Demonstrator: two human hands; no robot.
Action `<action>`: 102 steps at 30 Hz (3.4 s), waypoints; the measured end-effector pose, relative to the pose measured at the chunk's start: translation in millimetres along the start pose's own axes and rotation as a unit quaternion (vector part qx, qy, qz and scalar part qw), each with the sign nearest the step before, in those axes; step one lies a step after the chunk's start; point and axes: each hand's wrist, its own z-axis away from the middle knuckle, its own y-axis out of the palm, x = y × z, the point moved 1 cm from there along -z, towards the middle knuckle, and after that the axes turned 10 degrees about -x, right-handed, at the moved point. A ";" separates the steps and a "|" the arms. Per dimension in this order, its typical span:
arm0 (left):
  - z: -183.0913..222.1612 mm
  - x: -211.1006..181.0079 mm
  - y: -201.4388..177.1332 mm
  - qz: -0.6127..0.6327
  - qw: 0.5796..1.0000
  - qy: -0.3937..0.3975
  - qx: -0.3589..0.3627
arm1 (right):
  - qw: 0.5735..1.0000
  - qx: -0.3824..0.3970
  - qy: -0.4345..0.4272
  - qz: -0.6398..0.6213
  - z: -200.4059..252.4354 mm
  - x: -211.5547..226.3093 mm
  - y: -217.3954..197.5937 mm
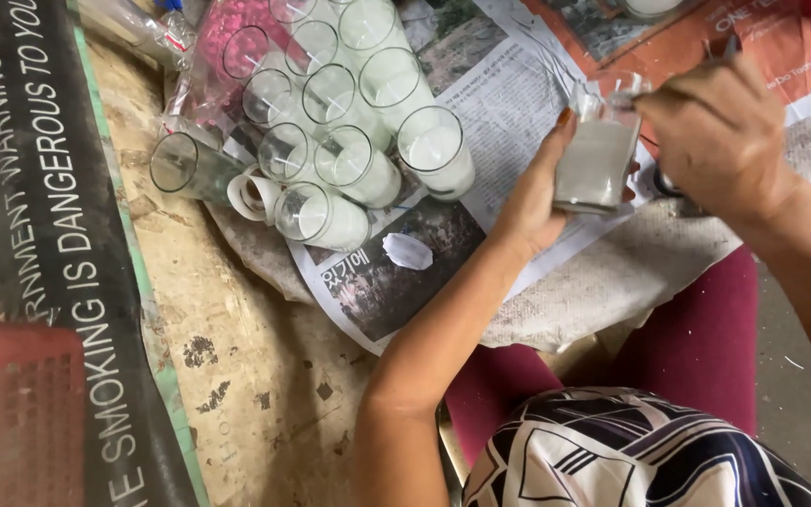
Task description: Cleaning residue from the inside of small glass candle jars using a small scraping tool.
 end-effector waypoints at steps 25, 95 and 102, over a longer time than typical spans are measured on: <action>9.7 -22.3 4.1 -0.016 0.991 0.129 -0.013 | 0.934 0.192 0.228 -0.198 -39.6 75.6 -31.4; 0.5 2.9 10.8 -0.120 0.985 0.108 -0.060 | 0.997 0.059 -0.056 -0.005 -24.1 28.5 -22.2; 25.1 -22.8 35.3 -0.171 0.971 0.091 -0.143 | 0.992 0.112 -0.055 0.011 -14.8 32.4 -18.3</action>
